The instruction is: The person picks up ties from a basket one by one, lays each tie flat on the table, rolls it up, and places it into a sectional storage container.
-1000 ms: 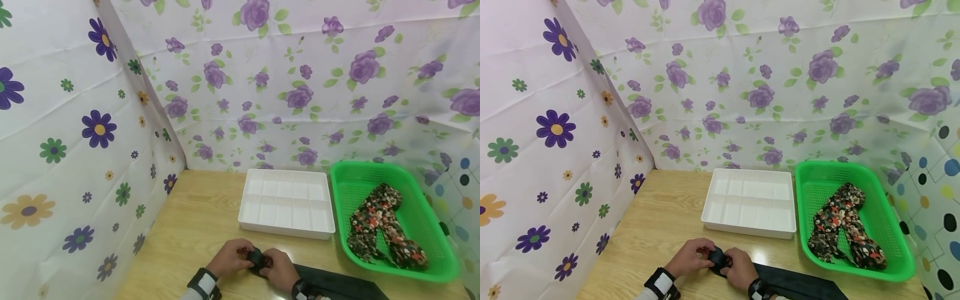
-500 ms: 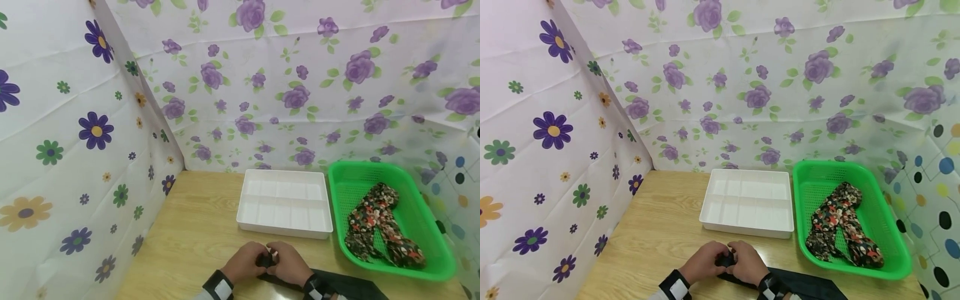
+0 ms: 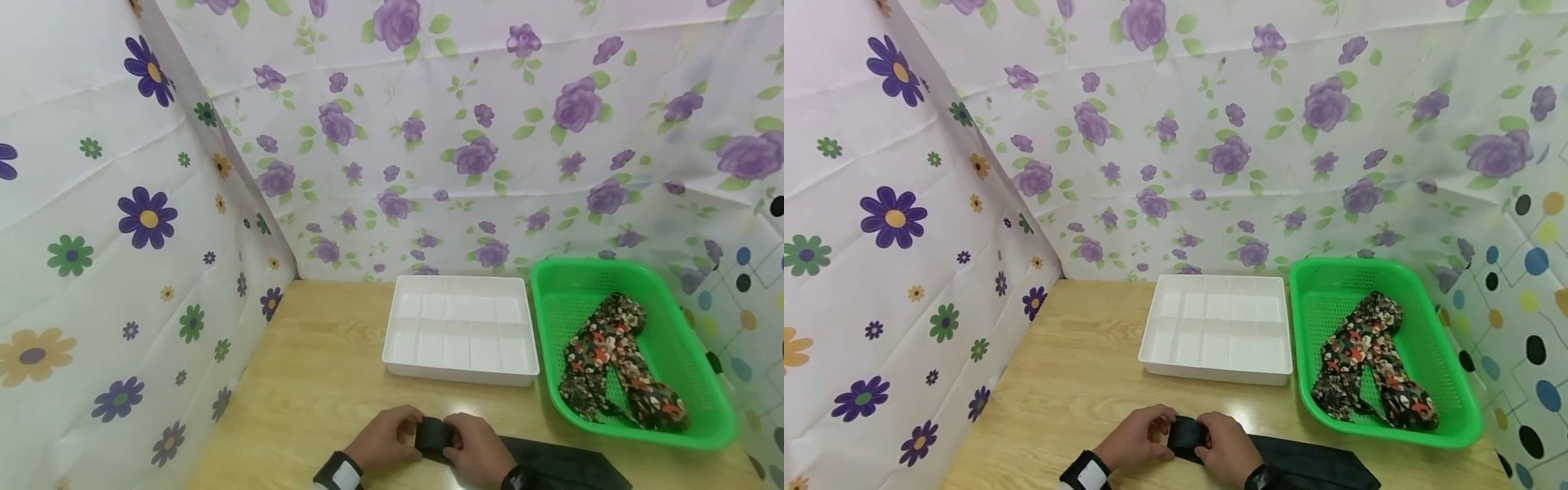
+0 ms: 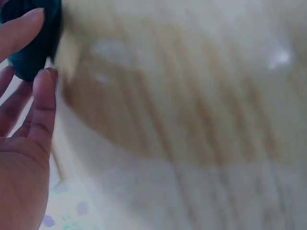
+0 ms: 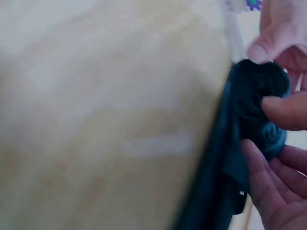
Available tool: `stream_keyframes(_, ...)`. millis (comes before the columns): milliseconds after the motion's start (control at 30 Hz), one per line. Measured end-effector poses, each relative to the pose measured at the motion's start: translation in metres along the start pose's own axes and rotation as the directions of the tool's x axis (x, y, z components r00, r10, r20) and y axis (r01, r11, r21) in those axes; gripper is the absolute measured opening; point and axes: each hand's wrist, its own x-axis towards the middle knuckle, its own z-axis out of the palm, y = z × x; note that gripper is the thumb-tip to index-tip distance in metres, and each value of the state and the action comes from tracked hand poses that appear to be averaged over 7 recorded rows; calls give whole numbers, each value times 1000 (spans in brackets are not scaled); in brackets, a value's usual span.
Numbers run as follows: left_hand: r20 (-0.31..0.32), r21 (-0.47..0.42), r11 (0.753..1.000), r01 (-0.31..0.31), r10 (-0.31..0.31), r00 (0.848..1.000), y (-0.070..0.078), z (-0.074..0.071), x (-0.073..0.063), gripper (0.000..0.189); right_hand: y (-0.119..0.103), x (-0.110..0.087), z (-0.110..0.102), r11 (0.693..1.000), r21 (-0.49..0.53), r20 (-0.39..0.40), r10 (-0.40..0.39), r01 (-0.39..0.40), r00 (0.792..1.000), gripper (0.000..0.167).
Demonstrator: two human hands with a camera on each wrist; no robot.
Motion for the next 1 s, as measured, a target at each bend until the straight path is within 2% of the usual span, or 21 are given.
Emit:
stream_keyframes(100, -12, -88, 996, -23, 22, 1000, -8, 3, 2, 41, 0, -5, 5, 1000, -15, -51, 19, -20, 999, 33)
stream_keyframes(200, -41, -110, 992, -66, 62, 997, -12, 7, 3, 40, -3, -10, 9, 998, -40, -103, 43, -47, 994, 31)
stream_keyframes(300, -60, -125, 989, -82, 75, 995, -12, 9, 2, 40, -6, -13, 12, 996, -68, -135, 56, -65, 989, 27)
stream_keyframes(400, -70, -145, 987, -73, 64, 995, -10, 9, 1, 41, -8, -12, 13, 994, -70, -141, 75, -86, 987, 26)
stream_keyframes(567, -45, -210, 977, -30, 21, 999, -1, 3, -1, 41, -10, -6, 16, 990, 6, -129, 142, -143, 981, 25)
stream_keyframes(667, -40, -247, 968, -50, 41, 998, 5, 0, -2, 40, -9, -3, 18, 992, 14, -143, 128, -127, 981, 26)
stream_keyframes(833, -52, -349, 933, -93, 79, 995, 9, 3, -4, 48, -3, 3, 20, 997, -4, -167, 73, -75, 983, 24)
stream_keyframes(933, -57, -433, 897, -85, 67, 996, 7, 10, -4, 56, 3, 3, 20, 996, -51, -175, 70, -80, 982, 20)
stream_keyframes(1000, -69, -457, 886, -82, 57, 996, 6, 16, -2, 57, 7, 3, 21, 992, -90, -182, 68, -85, 981, 18)
